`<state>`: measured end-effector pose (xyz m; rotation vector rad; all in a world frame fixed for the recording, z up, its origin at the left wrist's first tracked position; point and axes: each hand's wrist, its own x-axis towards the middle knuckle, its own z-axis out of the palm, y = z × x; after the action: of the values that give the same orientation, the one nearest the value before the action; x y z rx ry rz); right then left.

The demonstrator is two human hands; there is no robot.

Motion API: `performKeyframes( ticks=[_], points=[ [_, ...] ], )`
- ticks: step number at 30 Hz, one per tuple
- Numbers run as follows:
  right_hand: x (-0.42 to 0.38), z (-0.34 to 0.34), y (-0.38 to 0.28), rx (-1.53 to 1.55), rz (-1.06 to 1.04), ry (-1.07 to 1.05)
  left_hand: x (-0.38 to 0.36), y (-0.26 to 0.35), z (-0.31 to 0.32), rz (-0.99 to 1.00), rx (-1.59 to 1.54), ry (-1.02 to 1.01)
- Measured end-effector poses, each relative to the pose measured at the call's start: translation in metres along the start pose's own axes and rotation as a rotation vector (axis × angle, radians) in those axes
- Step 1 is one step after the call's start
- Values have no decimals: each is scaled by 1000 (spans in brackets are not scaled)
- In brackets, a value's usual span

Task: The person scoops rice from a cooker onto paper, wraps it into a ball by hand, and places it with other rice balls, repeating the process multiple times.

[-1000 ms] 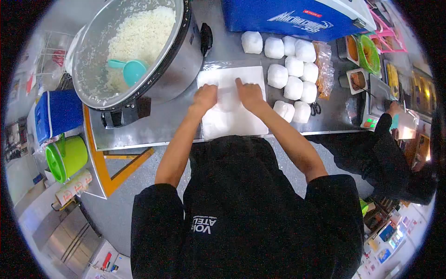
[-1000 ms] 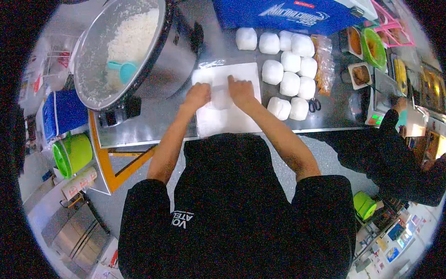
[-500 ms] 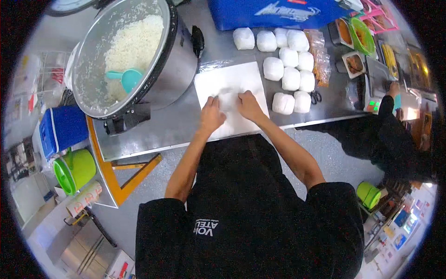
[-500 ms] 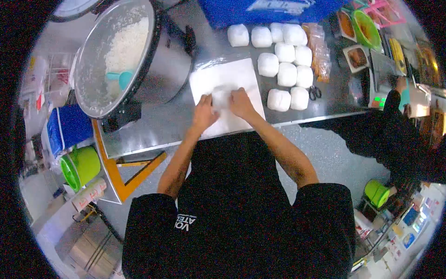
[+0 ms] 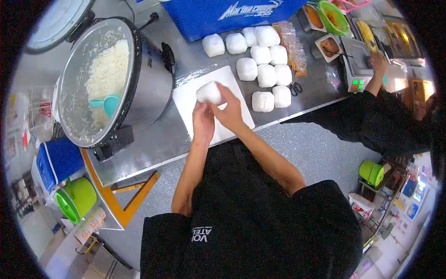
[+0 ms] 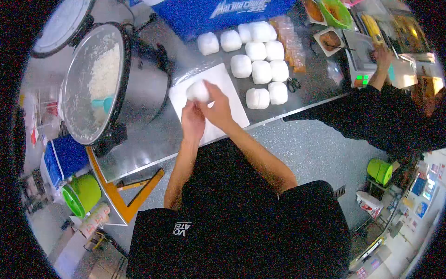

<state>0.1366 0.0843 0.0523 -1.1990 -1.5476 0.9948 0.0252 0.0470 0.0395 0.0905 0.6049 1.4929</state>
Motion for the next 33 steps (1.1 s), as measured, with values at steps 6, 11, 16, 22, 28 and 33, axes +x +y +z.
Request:
performKeyframes(
  ticks=[6,11,16,22,28,33],
  points=[
    [-6,-22,2,-231,-203,-220,-9,2,-7,-68,381,97],
    [36,-60,22,-301,131,-367,-3,9,-14,-77,768,-75],
    [138,-106,73,-416,180,162,-10,8,-58,100,2203,-265],
    [182,-104,134,-522,313,102,-10,10,-58,89,2145,-246],
    [213,-67,166,-521,155,267,-9,8,-58,82,2139,-233],
    [204,-75,119,-674,321,2,-2,6,-66,116,2136,-242]
  ],
)
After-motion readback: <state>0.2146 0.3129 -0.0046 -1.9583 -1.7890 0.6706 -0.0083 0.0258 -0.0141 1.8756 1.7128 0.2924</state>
